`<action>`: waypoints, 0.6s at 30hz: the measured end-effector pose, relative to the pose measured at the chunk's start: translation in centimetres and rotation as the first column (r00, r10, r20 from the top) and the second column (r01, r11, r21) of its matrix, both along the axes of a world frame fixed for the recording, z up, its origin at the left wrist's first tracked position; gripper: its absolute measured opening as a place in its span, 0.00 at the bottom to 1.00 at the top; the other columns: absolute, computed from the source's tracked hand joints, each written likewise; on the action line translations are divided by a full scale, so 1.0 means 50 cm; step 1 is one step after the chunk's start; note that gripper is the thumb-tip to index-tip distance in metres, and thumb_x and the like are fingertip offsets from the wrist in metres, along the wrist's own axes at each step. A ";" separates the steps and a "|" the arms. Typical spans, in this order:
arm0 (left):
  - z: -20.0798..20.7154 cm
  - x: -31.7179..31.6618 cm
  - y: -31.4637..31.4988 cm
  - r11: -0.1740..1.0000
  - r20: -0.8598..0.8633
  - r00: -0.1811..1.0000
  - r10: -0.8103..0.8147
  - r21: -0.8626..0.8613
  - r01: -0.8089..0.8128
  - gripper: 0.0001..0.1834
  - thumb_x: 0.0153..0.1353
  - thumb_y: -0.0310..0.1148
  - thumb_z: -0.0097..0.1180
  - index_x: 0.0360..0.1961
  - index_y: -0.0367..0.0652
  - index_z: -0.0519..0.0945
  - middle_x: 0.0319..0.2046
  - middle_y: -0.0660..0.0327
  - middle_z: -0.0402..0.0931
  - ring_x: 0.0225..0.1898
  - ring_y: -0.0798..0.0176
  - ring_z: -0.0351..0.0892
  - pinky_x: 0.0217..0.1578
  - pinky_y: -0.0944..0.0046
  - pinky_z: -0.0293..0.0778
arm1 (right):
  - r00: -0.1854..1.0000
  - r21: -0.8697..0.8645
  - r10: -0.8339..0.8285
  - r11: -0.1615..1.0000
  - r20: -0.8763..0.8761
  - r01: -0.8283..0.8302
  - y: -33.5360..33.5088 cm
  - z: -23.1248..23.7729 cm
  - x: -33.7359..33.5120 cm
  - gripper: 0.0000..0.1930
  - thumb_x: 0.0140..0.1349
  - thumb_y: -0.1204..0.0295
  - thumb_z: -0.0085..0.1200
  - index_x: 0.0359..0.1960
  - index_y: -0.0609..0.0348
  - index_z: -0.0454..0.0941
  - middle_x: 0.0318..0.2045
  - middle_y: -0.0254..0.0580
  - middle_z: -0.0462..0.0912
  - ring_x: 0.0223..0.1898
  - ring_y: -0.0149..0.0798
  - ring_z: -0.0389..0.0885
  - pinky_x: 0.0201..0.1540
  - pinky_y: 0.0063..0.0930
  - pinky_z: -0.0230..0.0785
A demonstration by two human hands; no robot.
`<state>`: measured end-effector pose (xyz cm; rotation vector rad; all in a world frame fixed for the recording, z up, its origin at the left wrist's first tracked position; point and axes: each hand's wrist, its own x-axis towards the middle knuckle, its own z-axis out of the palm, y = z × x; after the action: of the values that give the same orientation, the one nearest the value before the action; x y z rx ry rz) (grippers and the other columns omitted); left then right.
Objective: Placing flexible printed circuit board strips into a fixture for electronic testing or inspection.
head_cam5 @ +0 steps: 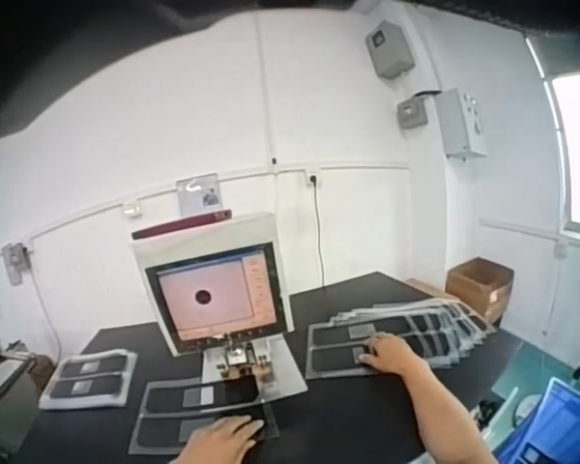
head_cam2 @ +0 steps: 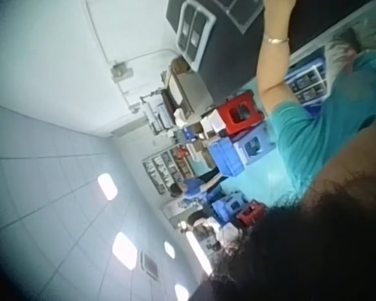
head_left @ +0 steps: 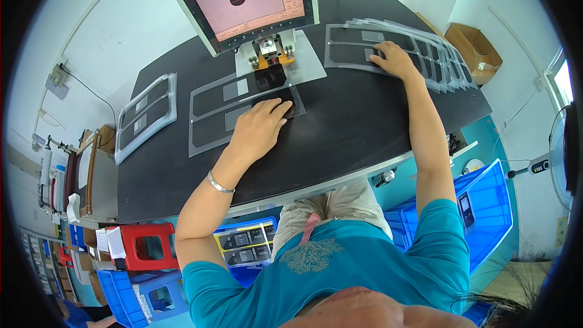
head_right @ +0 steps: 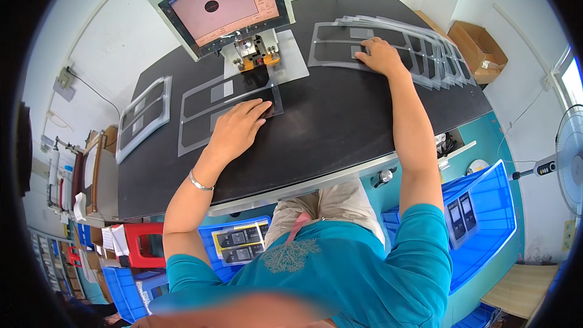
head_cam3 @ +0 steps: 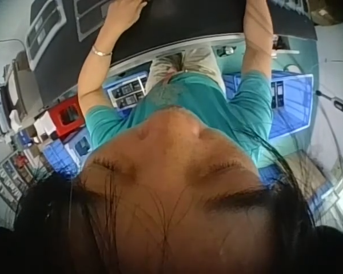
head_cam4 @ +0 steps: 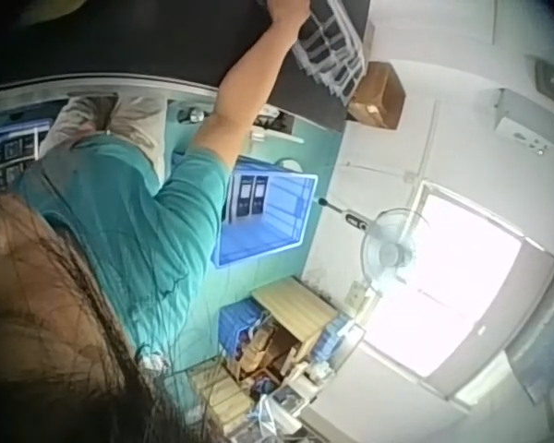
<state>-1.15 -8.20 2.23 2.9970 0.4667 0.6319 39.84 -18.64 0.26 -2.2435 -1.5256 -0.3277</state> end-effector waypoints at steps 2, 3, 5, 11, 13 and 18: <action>-0.003 0.001 0.002 1.000 0.006 1.000 -0.007 0.001 0.007 0.19 0.62 0.32 0.58 0.55 0.45 0.78 0.52 0.54 0.78 0.54 0.52 0.77 0.51 0.55 0.76 | 1.000 0.016 -0.008 1.000 -0.004 0.008 -0.014 -0.002 0.023 0.24 0.62 0.54 0.56 0.52 0.60 0.79 0.53 0.51 0.79 0.56 0.52 0.75 0.59 0.39 0.67; -0.006 0.001 0.004 1.000 0.012 1.000 -0.010 0.004 0.010 0.19 0.62 0.32 0.58 0.55 0.45 0.78 0.52 0.54 0.78 0.54 0.52 0.77 0.52 0.54 0.76 | 1.000 -0.004 -0.015 1.000 -0.019 0.015 -0.017 0.000 0.028 0.25 0.62 0.53 0.57 0.53 0.58 0.79 0.54 0.49 0.78 0.57 0.51 0.75 0.59 0.40 0.68; -0.014 0.007 0.013 1.000 0.028 1.000 -0.014 0.022 0.013 0.19 0.63 0.33 0.57 0.55 0.45 0.78 0.52 0.54 0.78 0.54 0.51 0.77 0.52 0.54 0.76 | 0.999 -0.024 -0.025 0.999 -0.033 0.025 -0.020 -0.001 0.035 0.26 0.61 0.52 0.57 0.54 0.56 0.79 0.55 0.46 0.78 0.58 0.50 0.75 0.59 0.41 0.68; -0.047 0.037 0.072 0.990 0.085 0.994 0.067 0.119 -0.077 0.18 0.64 0.35 0.56 0.56 0.47 0.78 0.53 0.54 0.77 0.56 0.51 0.76 0.52 0.53 0.76 | 0.999 -0.014 -0.035 0.999 -0.028 0.035 -0.016 0.006 0.014 0.26 0.61 0.51 0.57 0.54 0.56 0.80 0.54 0.45 0.78 0.58 0.50 0.75 0.59 0.42 0.68; -0.050 0.050 0.080 0.987 0.069 0.992 0.103 0.119 -0.110 0.19 0.65 0.36 0.56 0.56 0.47 0.78 0.54 0.55 0.77 0.57 0.52 0.76 0.52 0.53 0.75 | 0.998 -0.021 -0.052 0.998 -0.031 0.051 -0.019 0.007 0.014 0.26 0.61 0.51 0.57 0.54 0.56 0.80 0.54 0.45 0.79 0.58 0.50 0.75 0.59 0.42 0.69; -0.056 0.052 0.081 0.986 0.041 0.993 0.115 0.114 -0.119 0.20 0.66 0.36 0.54 0.59 0.47 0.76 0.57 0.53 0.74 0.59 0.51 0.73 0.56 0.53 0.72 | 0.998 -0.011 -0.047 0.999 -0.032 0.047 -0.020 0.006 0.018 0.26 0.61 0.51 0.56 0.53 0.56 0.80 0.53 0.45 0.79 0.57 0.49 0.76 0.58 0.42 0.69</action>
<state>1.46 -4.14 -0.56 3.0798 0.6294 0.7424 40.72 -19.64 0.55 -2.2849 -1.4635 -0.2966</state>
